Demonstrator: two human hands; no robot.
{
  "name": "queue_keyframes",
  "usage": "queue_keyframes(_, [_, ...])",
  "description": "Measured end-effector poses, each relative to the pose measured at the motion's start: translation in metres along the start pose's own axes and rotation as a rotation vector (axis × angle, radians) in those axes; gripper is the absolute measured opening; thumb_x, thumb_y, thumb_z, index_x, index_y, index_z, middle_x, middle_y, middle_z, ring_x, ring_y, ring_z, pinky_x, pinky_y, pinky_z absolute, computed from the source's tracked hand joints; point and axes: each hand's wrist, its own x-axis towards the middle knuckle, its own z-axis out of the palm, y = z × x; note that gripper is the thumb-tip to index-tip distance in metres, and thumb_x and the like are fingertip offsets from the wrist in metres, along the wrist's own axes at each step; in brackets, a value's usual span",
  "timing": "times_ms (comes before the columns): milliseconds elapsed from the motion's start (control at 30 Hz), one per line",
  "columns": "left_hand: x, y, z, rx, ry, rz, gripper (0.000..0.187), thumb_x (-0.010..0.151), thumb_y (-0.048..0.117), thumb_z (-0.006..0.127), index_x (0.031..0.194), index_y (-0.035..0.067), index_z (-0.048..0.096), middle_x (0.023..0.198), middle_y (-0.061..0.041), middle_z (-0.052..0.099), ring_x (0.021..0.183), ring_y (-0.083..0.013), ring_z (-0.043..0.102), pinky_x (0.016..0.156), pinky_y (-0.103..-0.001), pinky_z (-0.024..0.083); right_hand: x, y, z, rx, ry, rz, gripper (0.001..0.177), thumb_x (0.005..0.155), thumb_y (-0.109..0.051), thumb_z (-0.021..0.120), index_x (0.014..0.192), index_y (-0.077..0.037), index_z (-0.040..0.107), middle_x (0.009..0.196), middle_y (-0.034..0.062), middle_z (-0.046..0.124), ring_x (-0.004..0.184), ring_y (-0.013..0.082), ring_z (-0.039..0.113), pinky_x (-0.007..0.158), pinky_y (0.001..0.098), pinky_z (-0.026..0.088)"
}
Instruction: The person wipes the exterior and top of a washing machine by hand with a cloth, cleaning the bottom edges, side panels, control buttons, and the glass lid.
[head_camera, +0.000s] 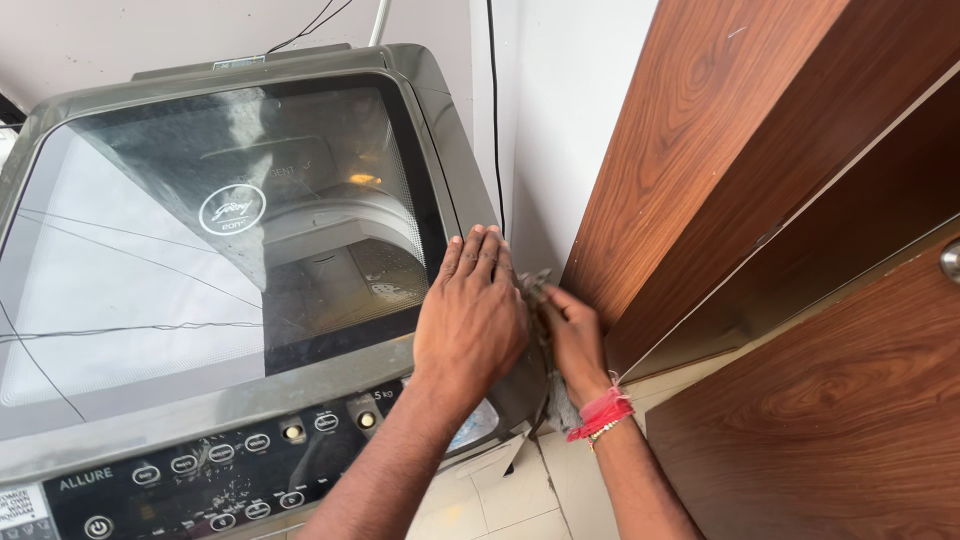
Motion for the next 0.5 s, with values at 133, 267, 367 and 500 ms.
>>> queue_keyframes(133, [0.000, -0.001, -0.004, -0.024, -0.057, -0.014, 0.060, 0.096, 0.022, 0.038, 0.146, -0.010, 0.040, 0.157, -0.024, 0.037, 0.151, -0.0322, 0.027, 0.123, -0.044, 0.017, 0.004, -0.025, 0.012, 0.077, 0.002, -0.140, 0.037, 0.100, -0.011, 0.052, 0.130, 0.002, 0.069, 0.119, 0.0045, 0.073, 0.106, 0.0092, 0.064, 0.094, 0.0254, 0.051])
queue_keyframes(267, [0.002, -0.001, -0.002, -0.019, -0.039, 0.006, 0.059, 0.096, 0.023, 0.038, 0.145, -0.011, 0.040, 0.156, -0.027, 0.036, 0.149, -0.0348, 0.026, 0.122, -0.046, 0.016, 0.008, -0.028, 0.023, -0.093, 0.030, -0.157, 0.035, 0.102, -0.014, 0.054, 0.130, 0.002, 0.067, 0.121, 0.0057, 0.075, 0.106, 0.0074, 0.064, 0.094, 0.0249, 0.051])
queue_keyframes(367, [-0.002, 0.000, -0.004, 0.025, -0.095, 0.019, 0.062, 0.094, 0.024, 0.039, 0.146, -0.011, 0.038, 0.157, -0.027, 0.033, 0.150, -0.0359, 0.024, 0.122, -0.046, 0.016, 0.014, -0.016, 0.023, -0.172, 0.031, -0.151, 0.036, 0.102, -0.016, 0.055, 0.129, 0.004, 0.069, 0.118, 0.0079, 0.076, 0.102, 0.0075, 0.063, 0.090, 0.0263, 0.053])
queue_keyframes(500, [0.010, -0.002, -0.010, 0.062, -0.161, 0.020, 0.066, 0.091, 0.024, 0.039, 0.146, -0.012, 0.032, 0.163, -0.026, 0.028, 0.154, -0.0376, 0.020, 0.120, -0.046, 0.013, 0.040, -0.006, 0.020, -0.218, 0.006, -0.093, 0.037, 0.101, -0.019, 0.058, 0.127, 0.004, 0.070, 0.113, 0.0097, 0.078, 0.097, 0.0087, 0.065, 0.086, 0.0276, 0.054])
